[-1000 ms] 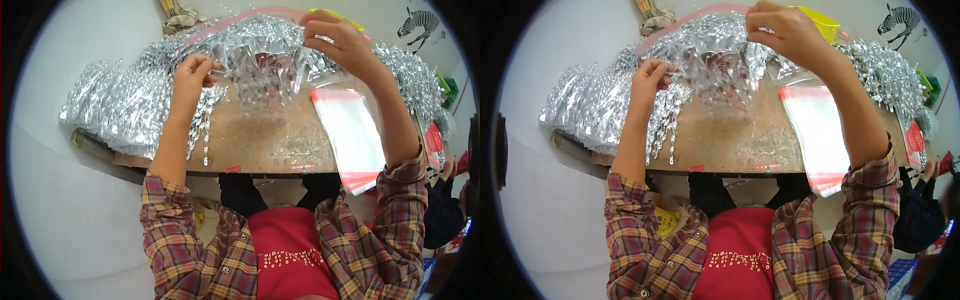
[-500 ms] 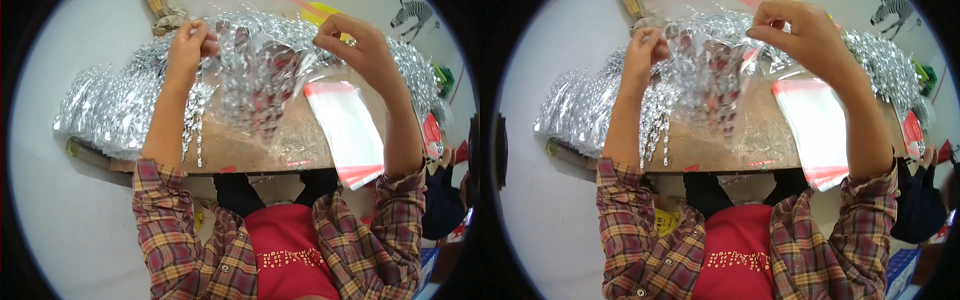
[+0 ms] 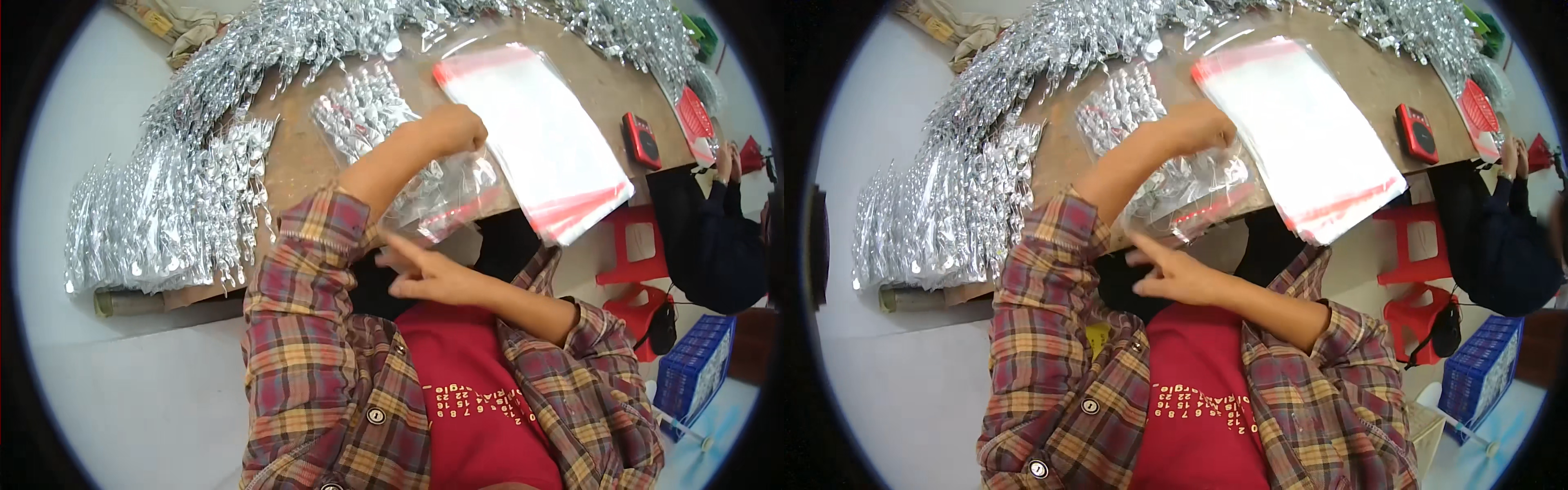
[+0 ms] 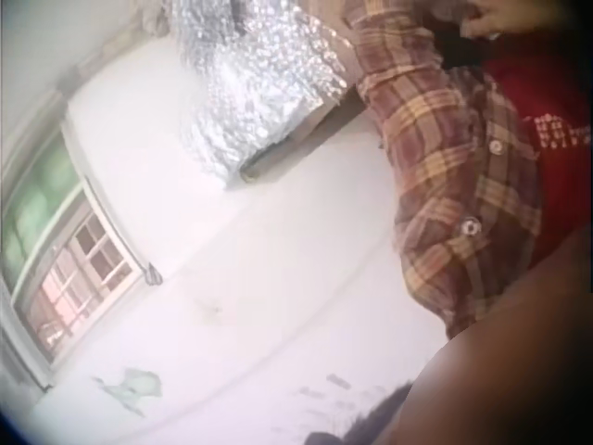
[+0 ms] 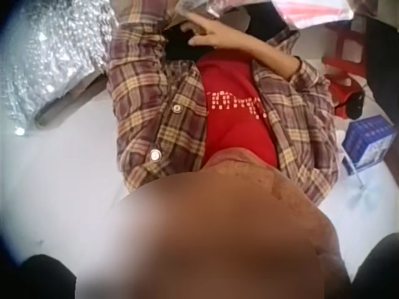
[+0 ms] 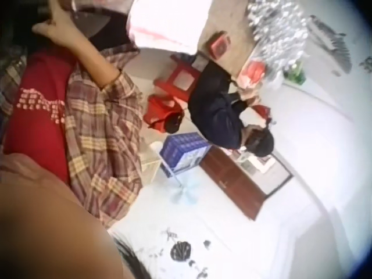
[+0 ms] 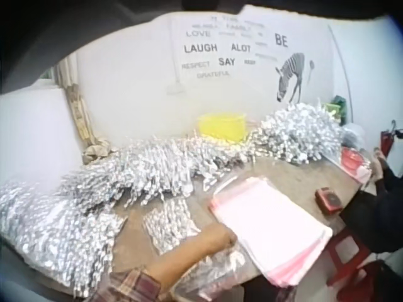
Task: Packaging silver fringe decorations into plastic bags.
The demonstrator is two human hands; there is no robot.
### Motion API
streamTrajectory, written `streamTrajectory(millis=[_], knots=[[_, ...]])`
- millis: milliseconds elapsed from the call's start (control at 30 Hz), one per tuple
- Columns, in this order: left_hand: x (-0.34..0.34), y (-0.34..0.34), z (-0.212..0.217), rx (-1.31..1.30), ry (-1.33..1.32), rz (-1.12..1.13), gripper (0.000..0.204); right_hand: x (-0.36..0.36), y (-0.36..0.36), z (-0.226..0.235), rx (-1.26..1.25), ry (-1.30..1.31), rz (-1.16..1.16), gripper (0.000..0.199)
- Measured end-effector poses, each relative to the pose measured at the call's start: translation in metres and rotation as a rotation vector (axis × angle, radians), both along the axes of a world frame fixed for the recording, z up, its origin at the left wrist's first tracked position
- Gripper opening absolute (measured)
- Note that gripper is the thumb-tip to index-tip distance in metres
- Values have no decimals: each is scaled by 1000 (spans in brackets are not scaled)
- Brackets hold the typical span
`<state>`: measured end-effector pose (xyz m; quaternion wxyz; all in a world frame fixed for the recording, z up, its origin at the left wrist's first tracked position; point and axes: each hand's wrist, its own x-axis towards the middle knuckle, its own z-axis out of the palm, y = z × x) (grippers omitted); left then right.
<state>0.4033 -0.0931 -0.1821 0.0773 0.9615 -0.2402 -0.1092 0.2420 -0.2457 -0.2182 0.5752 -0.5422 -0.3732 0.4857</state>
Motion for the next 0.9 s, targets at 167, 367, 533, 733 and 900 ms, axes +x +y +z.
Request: streamTrajectory(millis=[167, 367, 533, 733, 900], knots=[[-113, 44, 26, -535, -434, 491, 36, 5, -50, 16, -197, -191, 172, 73], [-227, 44, 1, -455, -653, 818, 50, 52, -57, 32, -28, -697, -353, 14], [-216, 24, -33, -201, -562, 593, 60, 87, 29, 35, 138, -1177, -445, 36], [-224, 33, -52, -264, -495, 591, 66, 104, 57, -5, -223, -1441, -240, 57], [-220, 38, -45, -587, -562, 797, 55, 137, 56, -3, -276, -1360, -140, 60]])
